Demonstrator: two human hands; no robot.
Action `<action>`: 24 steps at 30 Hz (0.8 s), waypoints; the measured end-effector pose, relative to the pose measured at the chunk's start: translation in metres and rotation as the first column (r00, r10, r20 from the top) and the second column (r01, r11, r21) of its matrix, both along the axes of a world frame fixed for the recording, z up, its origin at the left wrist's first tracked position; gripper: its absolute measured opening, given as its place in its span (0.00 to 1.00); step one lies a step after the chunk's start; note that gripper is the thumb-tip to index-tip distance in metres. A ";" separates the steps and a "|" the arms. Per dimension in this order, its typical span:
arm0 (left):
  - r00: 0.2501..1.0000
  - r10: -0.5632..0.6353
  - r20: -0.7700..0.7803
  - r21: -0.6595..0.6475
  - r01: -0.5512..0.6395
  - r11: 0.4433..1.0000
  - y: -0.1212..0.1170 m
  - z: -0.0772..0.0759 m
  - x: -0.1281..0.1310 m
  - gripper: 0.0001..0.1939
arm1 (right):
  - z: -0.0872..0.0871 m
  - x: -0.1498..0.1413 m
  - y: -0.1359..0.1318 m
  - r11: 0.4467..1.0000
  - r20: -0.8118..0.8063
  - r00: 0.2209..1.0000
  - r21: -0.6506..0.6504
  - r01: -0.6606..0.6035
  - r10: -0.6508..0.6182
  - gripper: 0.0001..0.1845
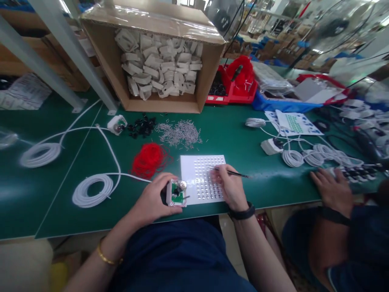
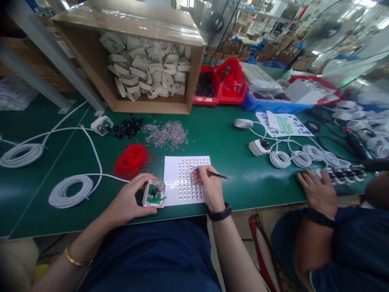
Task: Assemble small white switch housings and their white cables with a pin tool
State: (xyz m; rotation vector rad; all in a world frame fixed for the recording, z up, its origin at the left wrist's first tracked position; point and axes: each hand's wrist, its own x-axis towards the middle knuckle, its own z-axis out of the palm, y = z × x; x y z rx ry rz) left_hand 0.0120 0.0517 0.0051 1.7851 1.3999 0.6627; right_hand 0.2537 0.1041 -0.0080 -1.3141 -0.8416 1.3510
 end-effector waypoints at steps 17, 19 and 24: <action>0.926 -0.376 -0.012 -0.331 0.351 0.876 0.028 0.023 -0.003 0.39 | -0.020 -0.031 0.032 0.992 0.366 0.926 0.117 0.049 -0.089 0.14; 0.926 -0.377 -0.016 -0.328 0.351 0.877 0.028 0.022 -0.004 0.38 | -0.020 -0.030 0.032 0.994 0.377 0.924 0.106 0.030 -0.069 0.13; 0.928 -0.370 -0.031 -0.324 0.341 0.883 0.027 0.023 -0.004 0.39 | -0.024 -0.026 0.033 0.994 0.352 0.936 0.105 -0.016 -0.022 0.14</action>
